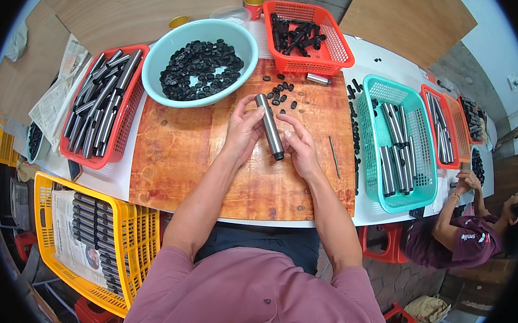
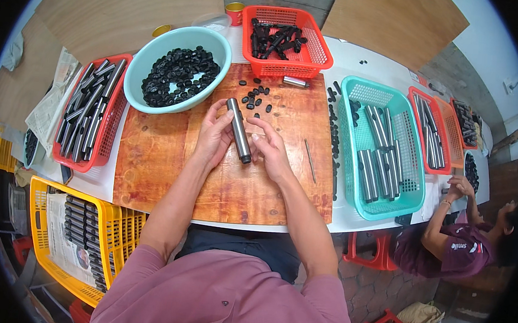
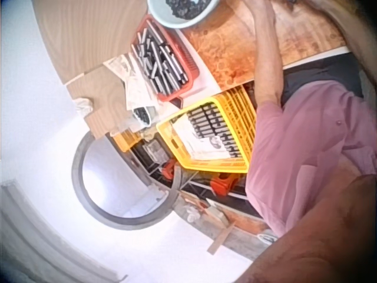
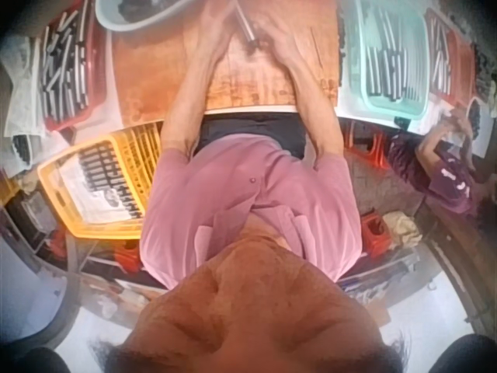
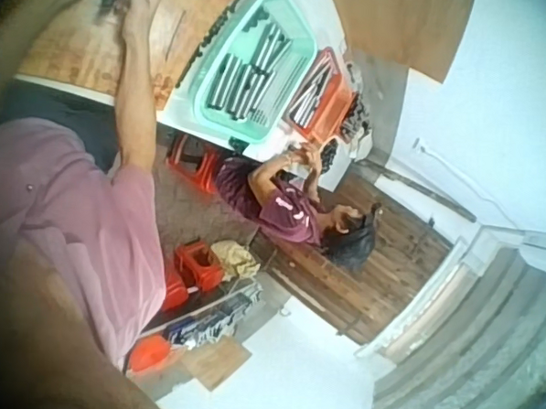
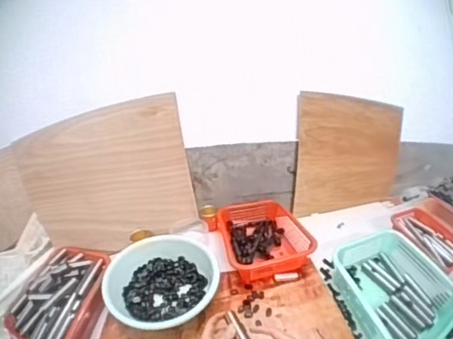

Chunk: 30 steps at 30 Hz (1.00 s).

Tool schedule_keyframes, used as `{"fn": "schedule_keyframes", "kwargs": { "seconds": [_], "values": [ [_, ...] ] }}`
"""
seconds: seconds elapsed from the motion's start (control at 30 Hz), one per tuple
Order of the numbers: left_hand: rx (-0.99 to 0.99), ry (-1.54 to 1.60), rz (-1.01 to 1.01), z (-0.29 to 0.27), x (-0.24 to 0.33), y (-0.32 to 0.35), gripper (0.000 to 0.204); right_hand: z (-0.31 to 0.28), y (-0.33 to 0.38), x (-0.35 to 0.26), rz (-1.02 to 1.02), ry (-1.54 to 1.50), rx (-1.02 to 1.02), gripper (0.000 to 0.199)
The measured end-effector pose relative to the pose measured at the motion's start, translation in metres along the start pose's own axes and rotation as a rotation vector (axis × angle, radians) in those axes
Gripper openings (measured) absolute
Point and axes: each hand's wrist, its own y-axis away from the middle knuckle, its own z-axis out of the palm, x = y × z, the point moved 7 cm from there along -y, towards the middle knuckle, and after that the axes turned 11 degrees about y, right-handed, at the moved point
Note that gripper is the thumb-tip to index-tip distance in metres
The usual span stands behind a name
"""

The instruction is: The person assembles small black plastic components into cylindrical metal tubes at a workbench. They pick up the metal tubes and black pieces, insert the pieces into the tubes, and place the assembled units into a yellow basket. Another person works alongside at the same table.

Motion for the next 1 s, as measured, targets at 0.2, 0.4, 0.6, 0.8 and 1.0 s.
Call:
{"fn": "schedule_keyframes", "kwargs": {
  "seconds": [0.2, 0.4, 0.6, 0.8, 1.0],
  "values": [
    [0.033, 0.134, -0.057, 0.008, -0.008, 0.002, 0.039, -0.007, -0.004, 0.001, -0.052, -0.069, 0.098, 0.047],
    [-0.006, 0.068, -0.202, -0.002, -0.018, 0.033, 0.023, -0.005, -0.008, 0.005, -0.107, -0.022, 0.07, 0.043],
    [-0.081, -0.167, 0.0, 0.009, 0.063, 0.124, 0.058, -0.012, -0.003, 0.007, -0.112, 0.082, 0.108, 0.046],
    [0.361, -0.605, 0.468, -0.075, 0.209, 0.251, 0.059, -0.009, -0.005, 0.011, -0.134, 0.137, 0.051, 0.045],
    [1.155, -0.839, 0.735, -0.185, 0.351, 0.423, 0.053, -0.009, -0.001, 0.009, -0.136, 0.192, 0.091, 0.042]
  ]
}}
